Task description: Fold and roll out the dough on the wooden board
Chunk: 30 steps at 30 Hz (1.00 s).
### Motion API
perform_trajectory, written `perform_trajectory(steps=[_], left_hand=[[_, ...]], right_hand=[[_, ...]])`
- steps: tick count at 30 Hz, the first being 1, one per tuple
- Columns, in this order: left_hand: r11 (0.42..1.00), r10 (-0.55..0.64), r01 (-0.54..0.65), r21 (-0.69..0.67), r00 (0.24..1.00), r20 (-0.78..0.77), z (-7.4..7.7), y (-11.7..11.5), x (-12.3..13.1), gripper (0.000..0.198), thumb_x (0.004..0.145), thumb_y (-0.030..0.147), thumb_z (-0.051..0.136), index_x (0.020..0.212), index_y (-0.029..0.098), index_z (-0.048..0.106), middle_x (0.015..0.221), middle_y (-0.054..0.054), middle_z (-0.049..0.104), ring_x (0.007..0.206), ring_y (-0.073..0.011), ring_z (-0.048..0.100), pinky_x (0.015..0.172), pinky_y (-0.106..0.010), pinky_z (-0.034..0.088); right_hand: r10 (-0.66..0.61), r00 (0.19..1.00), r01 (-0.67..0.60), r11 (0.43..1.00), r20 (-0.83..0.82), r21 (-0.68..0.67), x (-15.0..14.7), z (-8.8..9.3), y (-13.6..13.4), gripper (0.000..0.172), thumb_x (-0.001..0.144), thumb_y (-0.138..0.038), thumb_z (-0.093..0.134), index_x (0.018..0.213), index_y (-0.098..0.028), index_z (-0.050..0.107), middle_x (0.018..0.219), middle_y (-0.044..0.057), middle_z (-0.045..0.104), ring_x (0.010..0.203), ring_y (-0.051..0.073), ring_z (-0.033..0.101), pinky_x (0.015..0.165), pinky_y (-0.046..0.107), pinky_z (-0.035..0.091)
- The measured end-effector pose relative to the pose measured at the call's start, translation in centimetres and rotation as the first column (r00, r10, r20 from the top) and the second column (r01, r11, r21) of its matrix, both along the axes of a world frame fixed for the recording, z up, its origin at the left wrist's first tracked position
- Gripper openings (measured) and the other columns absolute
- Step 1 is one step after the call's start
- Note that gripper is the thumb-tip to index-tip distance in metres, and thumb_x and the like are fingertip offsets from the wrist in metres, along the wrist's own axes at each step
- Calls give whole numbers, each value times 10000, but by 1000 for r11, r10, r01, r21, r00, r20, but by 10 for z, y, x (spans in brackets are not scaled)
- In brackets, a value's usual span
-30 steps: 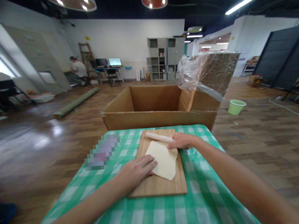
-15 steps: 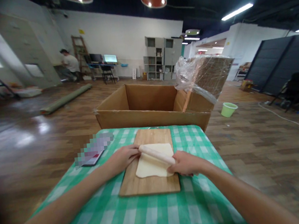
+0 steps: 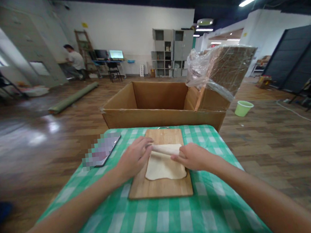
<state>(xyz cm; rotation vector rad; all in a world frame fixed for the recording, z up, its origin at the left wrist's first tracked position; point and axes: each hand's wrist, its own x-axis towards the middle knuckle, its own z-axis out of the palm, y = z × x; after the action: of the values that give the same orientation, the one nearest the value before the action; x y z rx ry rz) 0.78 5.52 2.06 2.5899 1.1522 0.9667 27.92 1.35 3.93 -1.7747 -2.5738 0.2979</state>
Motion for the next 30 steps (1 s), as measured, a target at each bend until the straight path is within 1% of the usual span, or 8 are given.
perform_trajectory(steps=[4,8,13,18,22,25,28,30], left_hand=[[996,64,-46,82,969,-239,-18,3,25,376,1089,348,365,1330,172,593,1365,-118,652,1289,-256,605,1132,-418,455],[985,138,-87,152,919,-369,-34,18,37,491,1103,434,298,1397,146,565,1420,-163,628,1347,-284,570,1157,-445,418],[981,181,-133,139,881,-437,-34,48,46,582,1105,456,208,1467,112,505,1453,-197,601,1373,-312,546,1147,-464,407],[986,163,-150,65,856,-491,-33,87,54,658,1099,487,136,1538,89,420,1533,-224,519,1445,-341,466,1167,-505,370],[984,66,-148,-99,818,-571,-33,109,58,647,1097,483,125,1500,126,485,1535,-212,523,1454,-357,455,1143,-539,393],[978,105,-187,-89,816,-569,-31,98,57,648,1095,497,145,1486,127,507,1531,-213,528,1468,-367,440,1149,-551,389],[976,216,-200,85,856,-469,-32,65,51,631,1093,485,195,1494,101,493,1549,-222,506,1500,-367,393,1198,-557,335],[973,223,-177,146,879,-421,-33,45,47,611,1089,481,222,1481,111,509,1534,-210,523,1502,-349,390,1222,-533,314]], right_hand=[[70,987,-97,977,142,192,-20,-13,9,542,1045,-635,395,1021,-168,667,1027,172,718,945,297,673,778,359,477],[85,991,-114,934,99,339,-14,-31,26,527,1084,-573,335,1184,-142,621,1195,183,656,1159,318,588,996,449,460],[83,997,-80,952,2,295,1,-41,63,511,1113,-520,258,1368,-193,556,1412,164,577,1336,307,493,1095,496,405],[48,999,-49,967,12,250,4,-44,95,519,1121,-495,209,1393,-231,564,1418,143,595,1316,303,529,1087,505,416],[148,981,-170,967,122,192,7,-44,117,460,1126,-337,264,1425,-158,565,1485,154,577,1323,299,534,1113,466,411],[214,954,-257,944,210,205,6,-42,116,430,1109,-247,308,1401,-105,590,1547,165,532,1363,307,508,1149,463,386],[214,948,-280,915,236,292,2,-43,91,441,1116,-267,282,1359,-126,622,1494,156,581,1370,309,507,1155,483,380],[197,958,-261,897,207,357,0,-45,72,477,1127,-314,240,1355,-141,621,1428,150,624,1374,295,506,1168,474,366]])
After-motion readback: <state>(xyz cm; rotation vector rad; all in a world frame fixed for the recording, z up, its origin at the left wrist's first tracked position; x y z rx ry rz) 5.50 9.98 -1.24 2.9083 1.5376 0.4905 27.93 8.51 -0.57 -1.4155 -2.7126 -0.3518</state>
